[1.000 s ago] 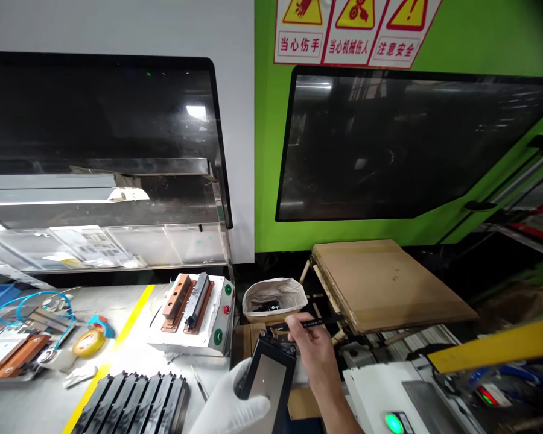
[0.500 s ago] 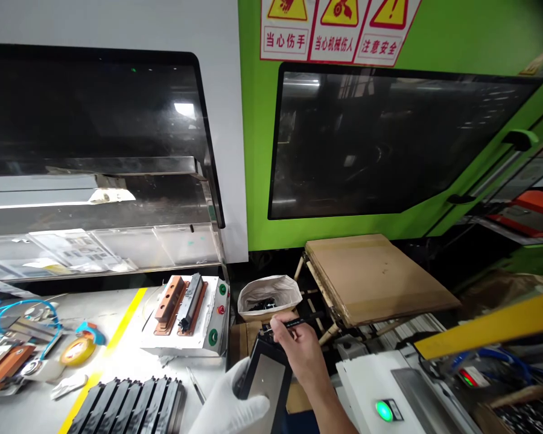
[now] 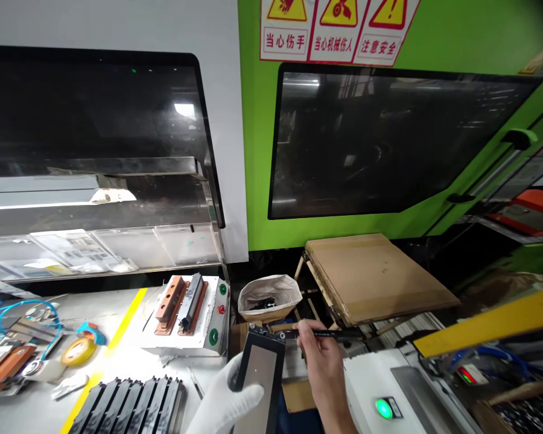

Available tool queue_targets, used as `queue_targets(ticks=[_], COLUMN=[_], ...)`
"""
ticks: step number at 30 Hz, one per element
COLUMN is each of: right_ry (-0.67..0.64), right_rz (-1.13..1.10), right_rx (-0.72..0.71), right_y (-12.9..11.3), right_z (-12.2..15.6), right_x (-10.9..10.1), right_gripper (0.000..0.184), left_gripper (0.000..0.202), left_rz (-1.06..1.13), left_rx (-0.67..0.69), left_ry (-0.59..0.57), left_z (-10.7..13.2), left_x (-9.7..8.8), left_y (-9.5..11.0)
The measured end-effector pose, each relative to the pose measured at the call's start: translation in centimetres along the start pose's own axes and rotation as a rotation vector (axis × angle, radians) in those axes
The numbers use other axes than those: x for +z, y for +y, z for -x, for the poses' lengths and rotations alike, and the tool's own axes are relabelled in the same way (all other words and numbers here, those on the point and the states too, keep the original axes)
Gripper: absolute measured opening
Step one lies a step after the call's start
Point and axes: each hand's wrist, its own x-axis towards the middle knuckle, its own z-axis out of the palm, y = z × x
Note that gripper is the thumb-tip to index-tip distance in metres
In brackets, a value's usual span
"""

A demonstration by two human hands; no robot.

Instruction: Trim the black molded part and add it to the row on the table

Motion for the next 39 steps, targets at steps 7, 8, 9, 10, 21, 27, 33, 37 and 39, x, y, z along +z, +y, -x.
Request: queue_targets(ticks=[7, 8, 9, 10, 21, 27, 33, 37, 39], right_ry=[0.062, 0.066, 0.065, 0.057, -0.034, -0.106, -0.109, -0.215, -0.267], right_rz=[-0.013, -0.015, -0.020, -0.029, 0.136, 0.208, 0.274, 0.310, 0.327], right_rx=[-0.005, -0.012, -0.037, -0.083, -0.651, -0.726, -0.745, -0.827, -0.833], right_y=[0.6, 0.6, 0.7, 0.7, 2.9, 2.7, 2.5, 1.7, 1.5], right_z=[0.7, 0.9, 1.2, 1.6, 7.7, 7.4, 7.6, 7.9, 8.1], right_x=[-1.1, -1.1, -1.2, -1.3, -2.7, -2.5, -3.0, -2.7, -2.2], right_gripper=[0.047, 0.046, 0.044, 0.040, 0.017, 0.026, 0.020, 0.024, 0.024], left_gripper=[0.069, 0.070, 0.069, 0.067, 0.058, 0.061, 0.061, 0.055, 0.054], left_rz=[0.057, 0.079, 0.119, 0.181, 0.573, 0.537, 0.556, 0.605, 0.622], left_rx=[-0.007, -0.010, -0.018, -0.024, 0.013, 0.059, 0.046, 0.069, 0.078], left_ry=[0.029, 0.056, 0.090, 0.121, 0.272, 0.260, 0.252, 0.237, 0.210], left_z=[-0.8, -0.8, -0.8, -0.7, -1.9, -1.6, -1.5, -1.3, -1.2], left_x=[-0.3, -0.2, 0.0, 0.3, 0.1, 0.3, 0.5, 0.7, 0.9], left_y=[-1.4, -1.3, -1.2, -0.9, 1.4, 1.9, 1.7, 2.1, 2.2])
